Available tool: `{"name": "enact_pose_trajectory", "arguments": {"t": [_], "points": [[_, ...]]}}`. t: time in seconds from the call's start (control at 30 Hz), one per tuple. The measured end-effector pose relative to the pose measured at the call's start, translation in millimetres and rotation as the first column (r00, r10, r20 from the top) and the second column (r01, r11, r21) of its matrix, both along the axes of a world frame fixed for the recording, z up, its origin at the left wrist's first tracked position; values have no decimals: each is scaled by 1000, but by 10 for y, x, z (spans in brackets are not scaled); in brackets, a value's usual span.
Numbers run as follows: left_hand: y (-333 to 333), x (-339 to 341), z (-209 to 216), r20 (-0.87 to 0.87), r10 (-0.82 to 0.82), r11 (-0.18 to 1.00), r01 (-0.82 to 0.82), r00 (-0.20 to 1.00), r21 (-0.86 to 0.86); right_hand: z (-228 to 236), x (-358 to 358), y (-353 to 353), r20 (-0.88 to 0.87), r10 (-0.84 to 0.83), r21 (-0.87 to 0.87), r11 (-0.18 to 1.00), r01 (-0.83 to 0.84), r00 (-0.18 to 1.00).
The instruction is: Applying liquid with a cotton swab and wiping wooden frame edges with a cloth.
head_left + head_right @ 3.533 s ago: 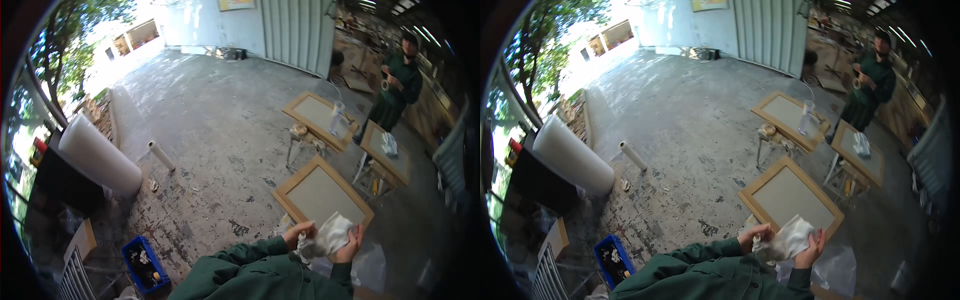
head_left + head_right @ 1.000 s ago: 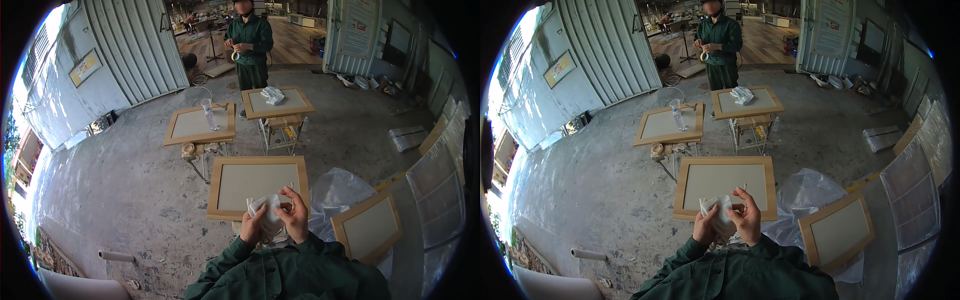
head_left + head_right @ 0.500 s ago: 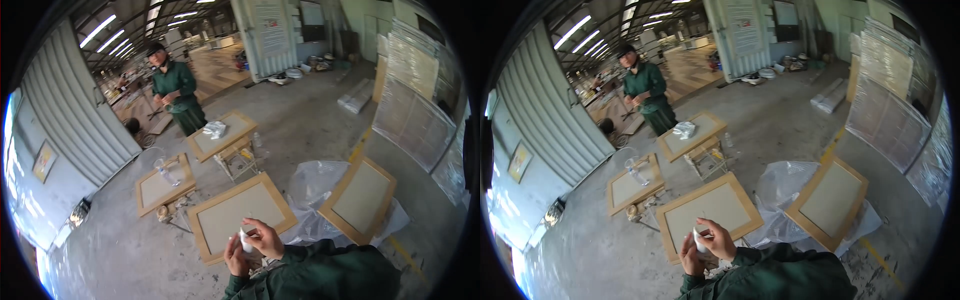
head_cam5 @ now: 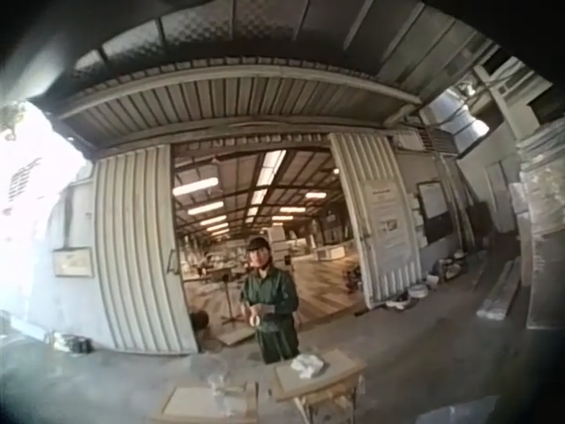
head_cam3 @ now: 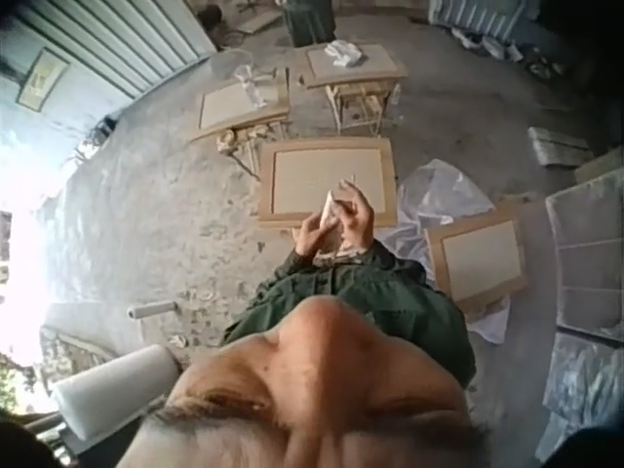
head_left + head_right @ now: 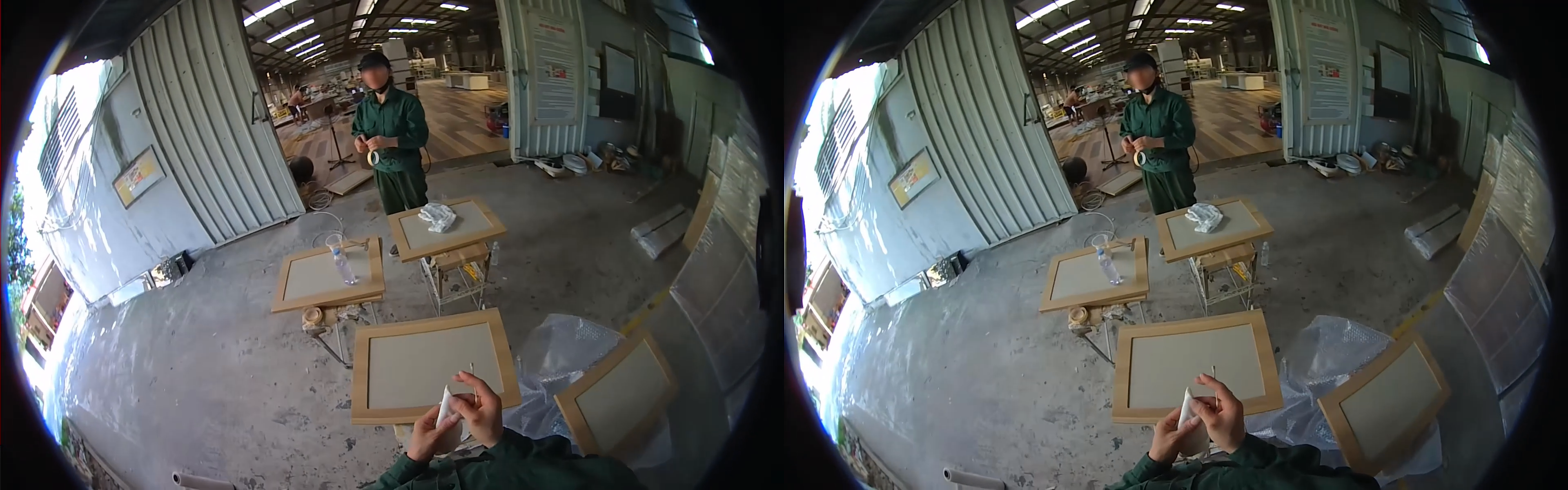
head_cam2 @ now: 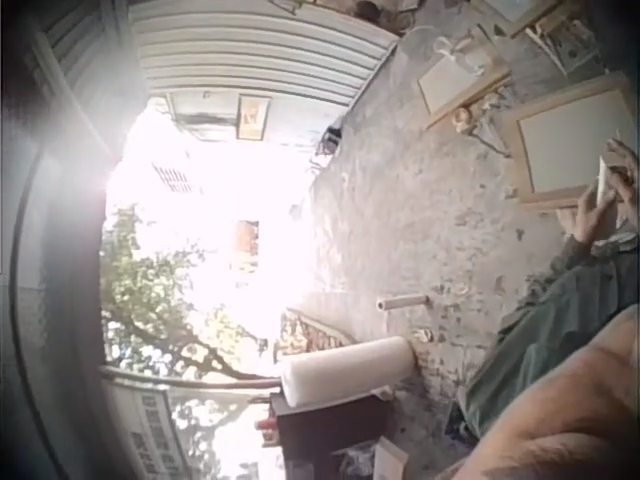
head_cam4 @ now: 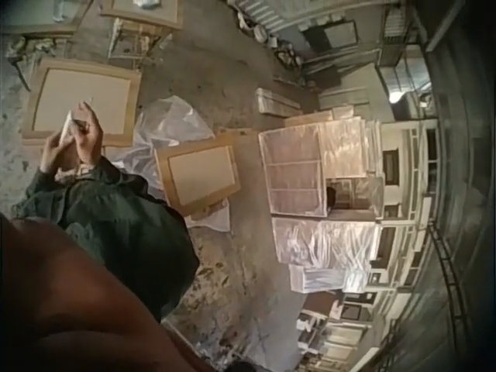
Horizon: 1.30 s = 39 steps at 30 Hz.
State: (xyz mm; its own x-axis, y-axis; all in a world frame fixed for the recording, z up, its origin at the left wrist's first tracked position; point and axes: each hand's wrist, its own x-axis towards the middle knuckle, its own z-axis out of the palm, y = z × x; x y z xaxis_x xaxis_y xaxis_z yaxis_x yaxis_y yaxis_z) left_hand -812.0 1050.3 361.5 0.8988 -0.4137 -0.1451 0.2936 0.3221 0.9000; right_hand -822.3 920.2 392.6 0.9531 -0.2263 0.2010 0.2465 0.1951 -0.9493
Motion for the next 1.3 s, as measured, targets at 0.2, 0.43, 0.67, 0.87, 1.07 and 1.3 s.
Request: {"name": "enact_pose_trajectory", "arguments": {"t": [0.2, 0.43, 0.67, 0.87, 1.07, 1.3], "points": [[56, 22, -144, -78, -59, 997, 63, 995, 53, -72, 47, -34, 2, 32, 15, 999, -32, 999], [317, 74, -235, -99, 109, 991, -100, 989, 89, -21, 77, -282, -15, -138, -20, 990, 138, 990], [433, 5, -175, -47, 156, 951, -137, 987, 277, -201, -108, -408, -102, -172, 65, 982, 179, 980], [255, -148, -106, -138, -15, 958, 54, 990, 282, -239, -236, -274, -30, -93, 34, 995, 94, 995], [80, -288, -1, -55, -53, 961, 65, 997, 267, -235, -207, -189, 112, -68, -149, 985, 84, 991], [50, -316, -92, 185, -70, 977, 29, 980, 213, -161, -167, -37, 141, -62, -212, 973, 91, 988]]}}
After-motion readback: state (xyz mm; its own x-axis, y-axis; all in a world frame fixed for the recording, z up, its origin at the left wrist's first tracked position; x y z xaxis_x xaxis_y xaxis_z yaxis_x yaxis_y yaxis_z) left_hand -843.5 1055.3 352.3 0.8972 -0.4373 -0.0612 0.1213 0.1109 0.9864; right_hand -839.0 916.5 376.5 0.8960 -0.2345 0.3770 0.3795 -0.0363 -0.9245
